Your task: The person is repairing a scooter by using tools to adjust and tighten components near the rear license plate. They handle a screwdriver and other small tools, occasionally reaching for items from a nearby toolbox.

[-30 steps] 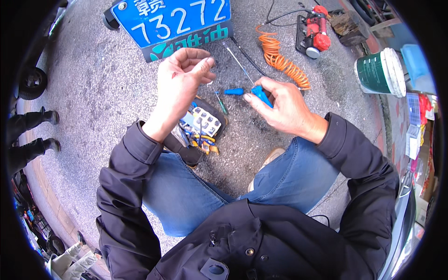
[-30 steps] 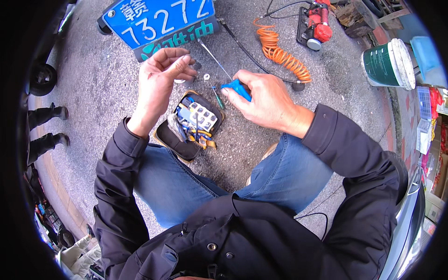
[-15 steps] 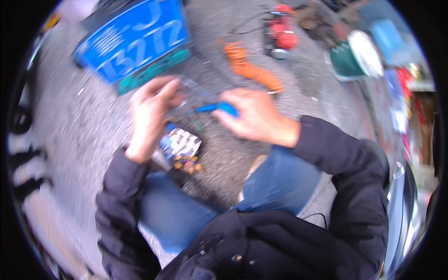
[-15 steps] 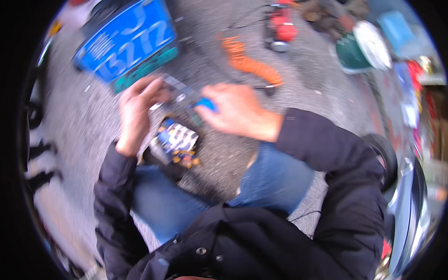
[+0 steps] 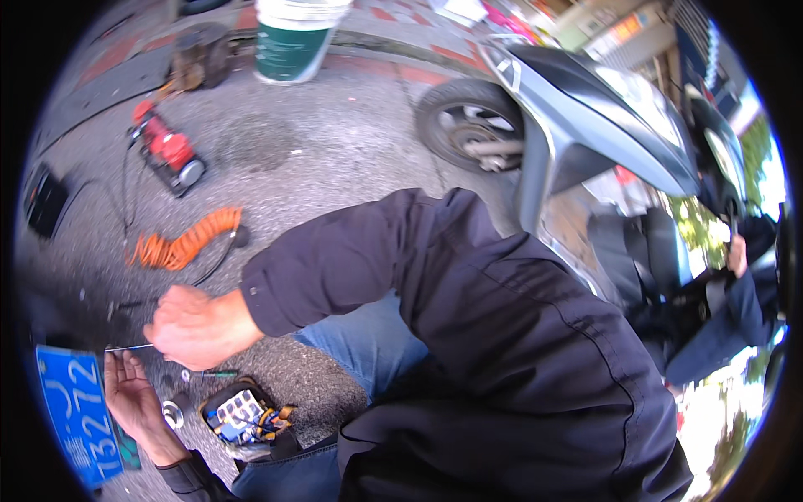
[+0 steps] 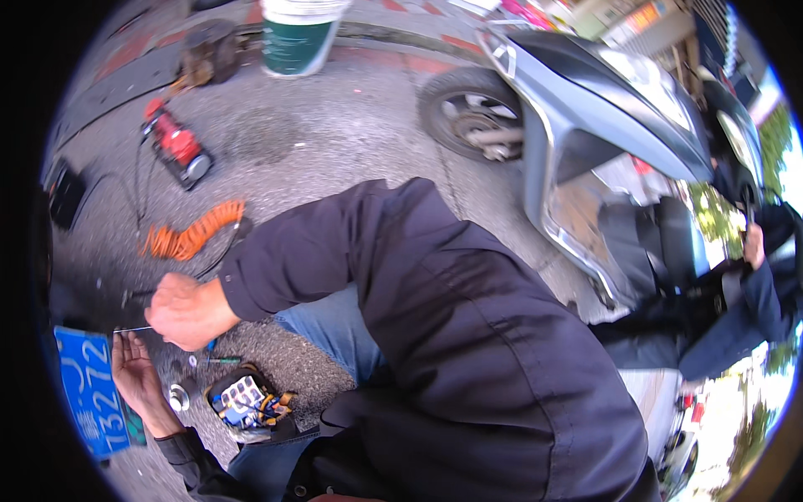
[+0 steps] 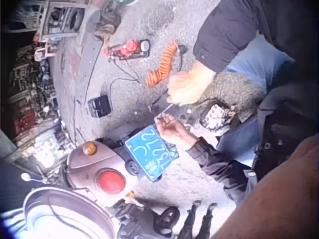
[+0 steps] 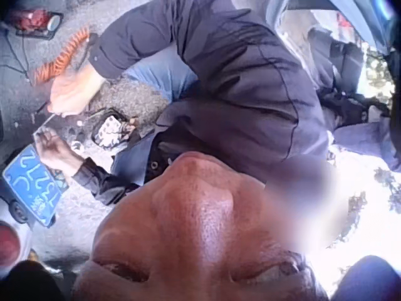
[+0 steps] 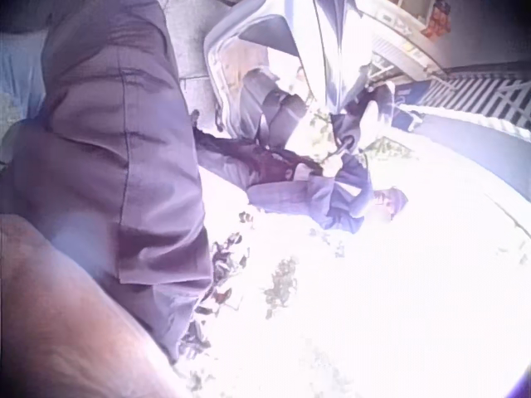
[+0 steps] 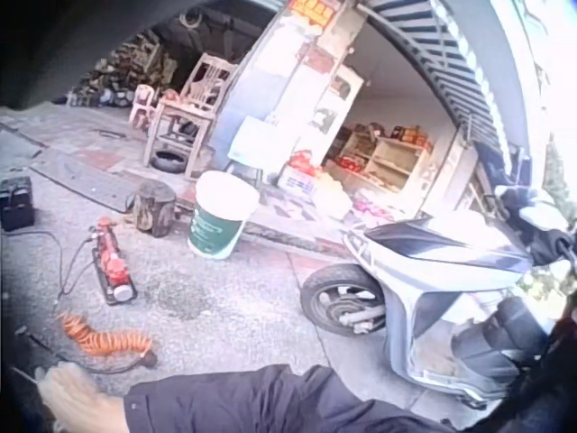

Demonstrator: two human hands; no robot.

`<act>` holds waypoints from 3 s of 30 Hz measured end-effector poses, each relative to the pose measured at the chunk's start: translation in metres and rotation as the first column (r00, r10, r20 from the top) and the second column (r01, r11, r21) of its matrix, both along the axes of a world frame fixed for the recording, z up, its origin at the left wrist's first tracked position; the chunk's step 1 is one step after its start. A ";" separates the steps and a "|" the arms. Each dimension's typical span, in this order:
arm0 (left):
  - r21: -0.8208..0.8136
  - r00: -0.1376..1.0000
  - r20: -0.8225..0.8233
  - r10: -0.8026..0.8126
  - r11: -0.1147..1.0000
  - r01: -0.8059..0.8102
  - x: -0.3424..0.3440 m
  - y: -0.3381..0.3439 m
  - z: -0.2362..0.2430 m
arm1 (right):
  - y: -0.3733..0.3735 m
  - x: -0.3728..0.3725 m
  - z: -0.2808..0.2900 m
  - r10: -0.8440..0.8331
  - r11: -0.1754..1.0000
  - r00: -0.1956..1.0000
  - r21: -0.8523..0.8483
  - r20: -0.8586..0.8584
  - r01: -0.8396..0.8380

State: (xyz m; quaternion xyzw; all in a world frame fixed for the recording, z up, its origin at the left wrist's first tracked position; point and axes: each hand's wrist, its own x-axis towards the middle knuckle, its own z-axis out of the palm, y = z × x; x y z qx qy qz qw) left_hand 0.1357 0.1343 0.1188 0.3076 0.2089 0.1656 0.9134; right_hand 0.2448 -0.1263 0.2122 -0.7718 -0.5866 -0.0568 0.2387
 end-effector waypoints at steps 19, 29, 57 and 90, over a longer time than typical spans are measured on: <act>-0.182 0.982 0.084 -0.169 0.966 0.182 0.136 -0.074 -0.012 | -0.056 0.037 0.014 -0.325 0.925 0.877 -0.073 0.354 0.372; -0.261 0.915 0.034 -0.402 0.880 0.396 0.083 -0.204 0.036 | -0.021 0.039 0.052 -0.379 0.890 0.897 0.354 0.227 0.287; 0.529 0.531 -0.847 0.031 0.138 0.837 -0.113 -0.244 -0.087 | 0.073 0.015 0.048 0.558 0.631 0.743 0.770 -0.370 -0.090; 0.463 0.309 -0.870 0.385 0.853 0.240 -0.153 -0.142 -0.121 | 0.099 -0.001 0.043 0.605 0.644 0.609 0.765 -0.513 0.004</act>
